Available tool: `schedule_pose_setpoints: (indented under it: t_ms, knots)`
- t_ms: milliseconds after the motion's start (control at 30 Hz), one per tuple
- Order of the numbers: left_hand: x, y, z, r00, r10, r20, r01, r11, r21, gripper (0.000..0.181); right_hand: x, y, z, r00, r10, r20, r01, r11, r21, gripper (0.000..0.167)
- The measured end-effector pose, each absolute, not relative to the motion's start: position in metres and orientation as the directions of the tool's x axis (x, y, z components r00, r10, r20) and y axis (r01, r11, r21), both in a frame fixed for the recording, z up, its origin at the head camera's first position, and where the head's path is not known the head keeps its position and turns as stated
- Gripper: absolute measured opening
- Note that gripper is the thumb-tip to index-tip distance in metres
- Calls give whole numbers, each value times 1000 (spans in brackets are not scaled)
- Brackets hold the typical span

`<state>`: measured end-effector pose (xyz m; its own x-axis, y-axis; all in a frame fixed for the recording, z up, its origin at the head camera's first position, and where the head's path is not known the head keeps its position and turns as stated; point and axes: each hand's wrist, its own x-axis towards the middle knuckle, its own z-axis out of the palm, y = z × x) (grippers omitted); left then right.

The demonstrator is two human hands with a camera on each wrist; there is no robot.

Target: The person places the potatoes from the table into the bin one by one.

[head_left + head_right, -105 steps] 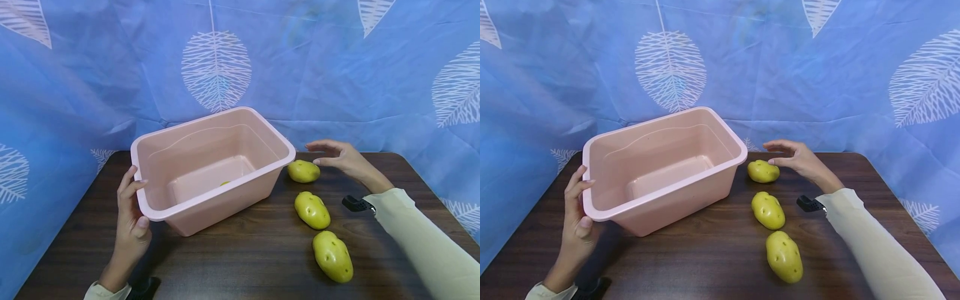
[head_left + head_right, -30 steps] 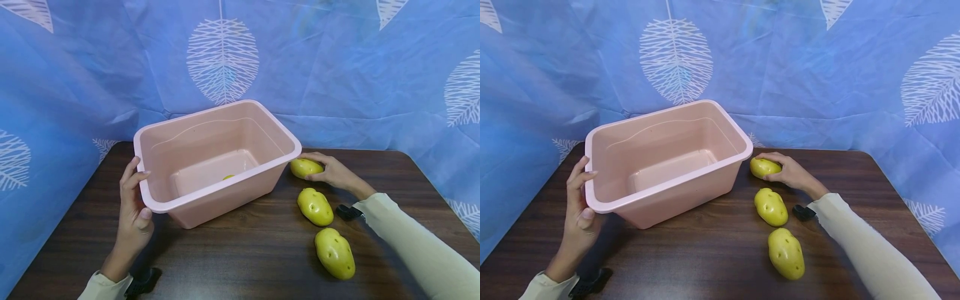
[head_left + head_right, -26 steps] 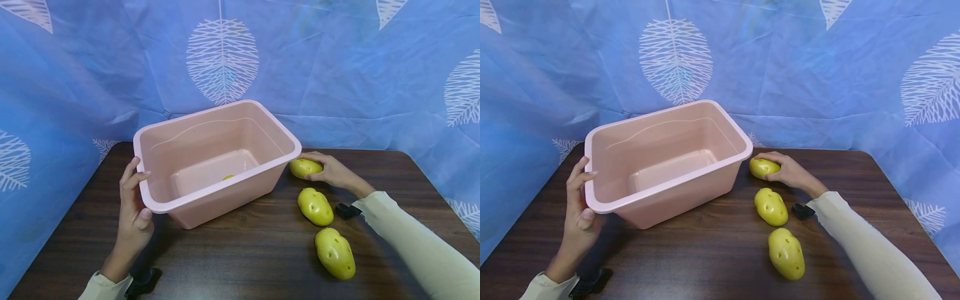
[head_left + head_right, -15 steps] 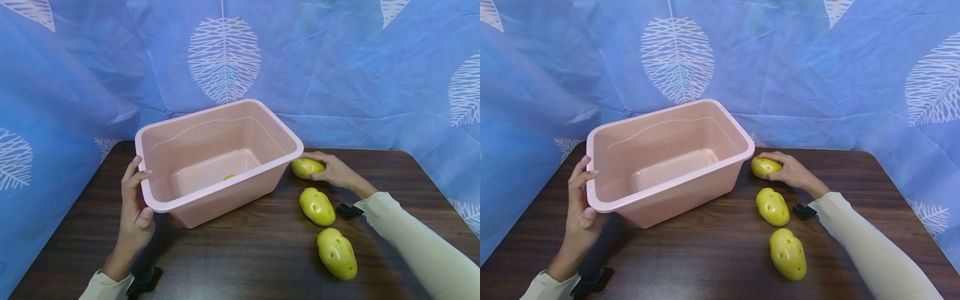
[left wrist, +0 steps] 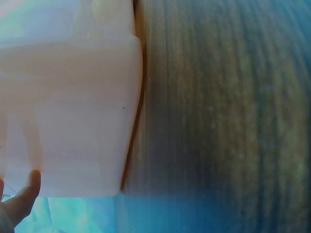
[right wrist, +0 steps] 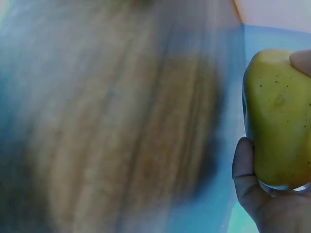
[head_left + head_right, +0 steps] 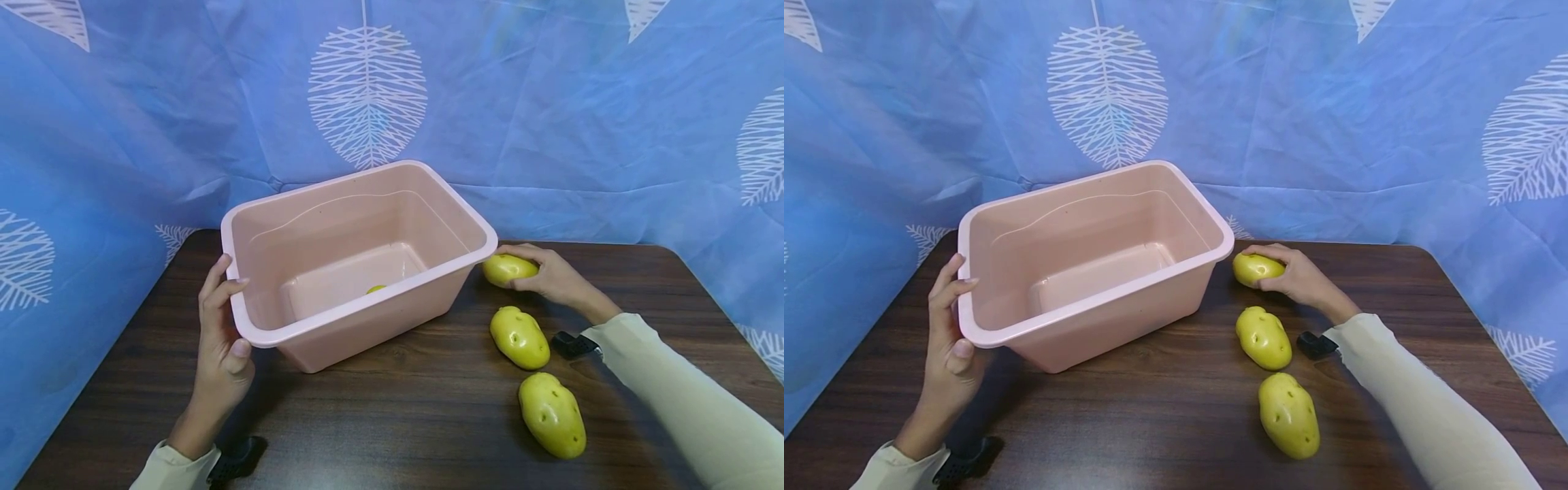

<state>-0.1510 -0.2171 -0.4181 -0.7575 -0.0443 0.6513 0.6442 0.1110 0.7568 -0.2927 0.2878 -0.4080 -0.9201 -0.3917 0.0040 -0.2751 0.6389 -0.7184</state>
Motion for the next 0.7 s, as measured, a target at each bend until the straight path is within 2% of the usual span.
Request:
schedule_pose_setpoints:
  t_ms: [367,700]
  knots:
    - [-151,-217,-417,-768,-44,639,632,115,767,67,-288,290,-395,-942,-334,23,-240,625,-742,62]
    - [-152,-218,-416,-733,-32,679,670,133,730,66,-281,292,-384,-949,-310,51,-235,594,-770,55]
